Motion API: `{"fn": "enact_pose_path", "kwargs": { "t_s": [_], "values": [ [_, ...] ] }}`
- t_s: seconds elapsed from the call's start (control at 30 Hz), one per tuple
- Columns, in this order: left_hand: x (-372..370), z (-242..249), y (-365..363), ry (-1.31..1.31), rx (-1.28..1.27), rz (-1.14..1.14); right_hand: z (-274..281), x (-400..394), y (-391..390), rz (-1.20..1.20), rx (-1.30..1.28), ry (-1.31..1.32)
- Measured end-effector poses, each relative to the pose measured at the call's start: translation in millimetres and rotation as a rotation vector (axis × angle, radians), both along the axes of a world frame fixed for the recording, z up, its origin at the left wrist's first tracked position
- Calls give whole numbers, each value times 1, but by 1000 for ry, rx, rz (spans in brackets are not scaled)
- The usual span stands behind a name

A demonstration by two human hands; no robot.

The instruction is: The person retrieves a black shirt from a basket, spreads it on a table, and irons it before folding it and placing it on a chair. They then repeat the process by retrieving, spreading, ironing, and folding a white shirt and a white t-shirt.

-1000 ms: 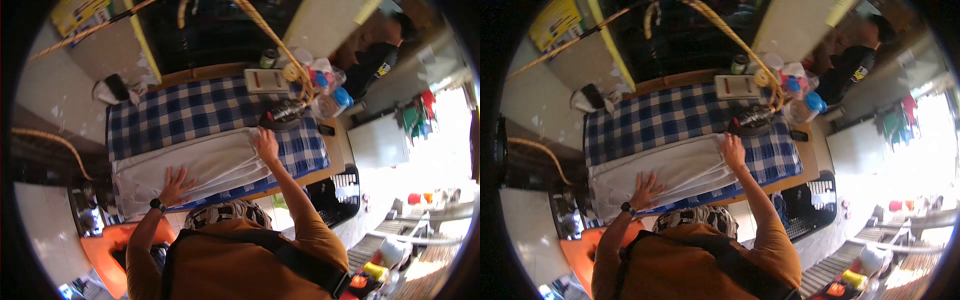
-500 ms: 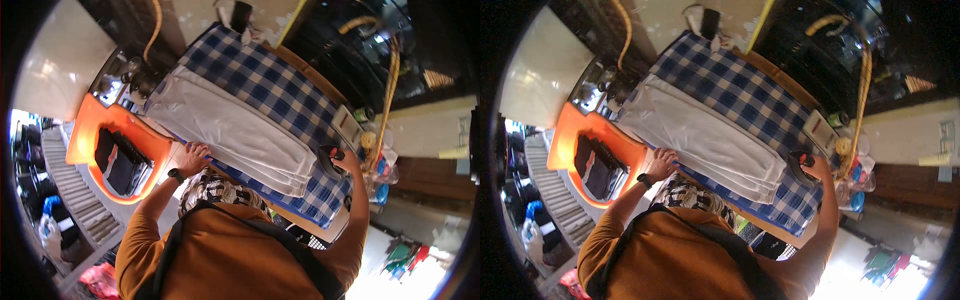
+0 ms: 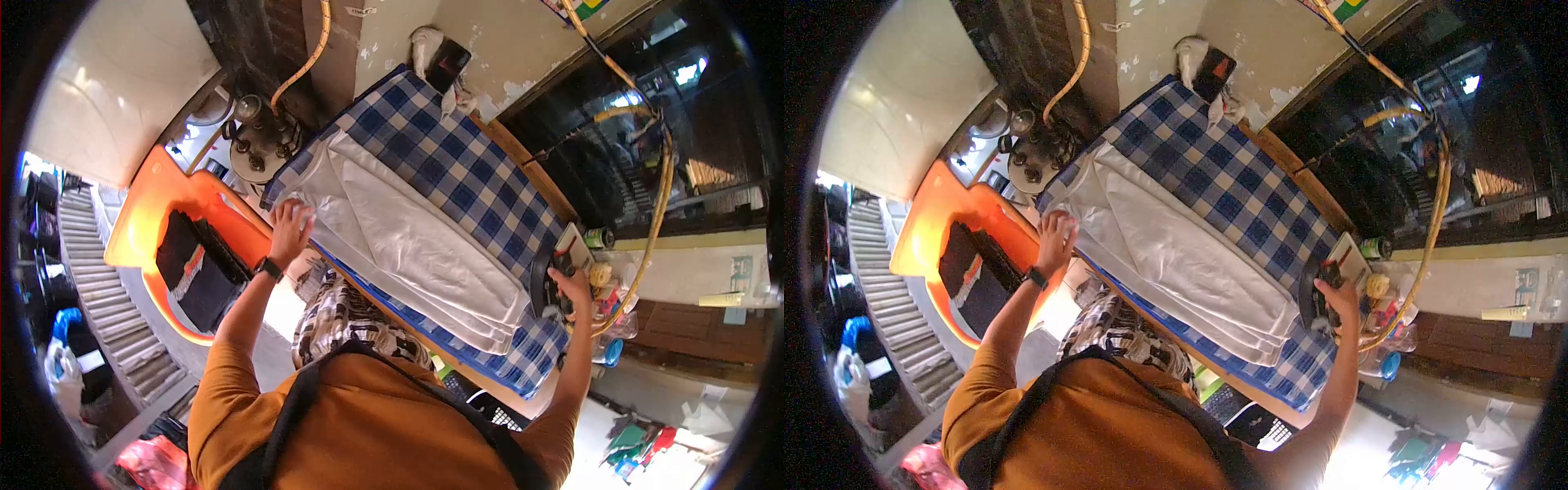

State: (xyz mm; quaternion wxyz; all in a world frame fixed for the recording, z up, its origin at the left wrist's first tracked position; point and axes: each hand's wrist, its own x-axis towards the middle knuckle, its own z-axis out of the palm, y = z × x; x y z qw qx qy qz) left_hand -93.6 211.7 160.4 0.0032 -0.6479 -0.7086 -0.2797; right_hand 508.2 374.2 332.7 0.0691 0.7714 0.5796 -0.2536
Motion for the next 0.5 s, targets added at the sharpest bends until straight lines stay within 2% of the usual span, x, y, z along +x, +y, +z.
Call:
{"fn": "enact_pose_path", "kwargs": {
  "t_s": [0.03, 0.1, 0.2, 0.27, 0.3, 0.33, 0.37, 0.4, 0.5],
  "values": [
    [-13, -3, 16, 35, 15, 48, 16, -21, 1, 82, 4, 232],
    [-28, 5, 62, -1, 100, 26, 38, -90, 2, 137, 57, 379],
    [-43, -11, 138, -78, 135, -32, 36, -219, 0, 186, 27, 301],
    [-38, -15, 181, -90, 167, -7, -19, -284, 6, 413, 43, 214],
    [-33, -16, 196, -82, 181, 36, -19, -328, -2, 455, -30, 259],
    [-34, -18, 207, -87, 175, 33, -67, -356, -14, 535, 99, 263],
    [-35, -23, 215, 3, 32, 31, -73, -391, -29, 665, 72, 170],
    [-37, -29, 221, 95, -112, 25, -77, -414, -41, 684, 75, 202],
    [-39, -35, 230, 81, -228, 26, -83, -446, -55, 671, 13, 278]
  ]
}}
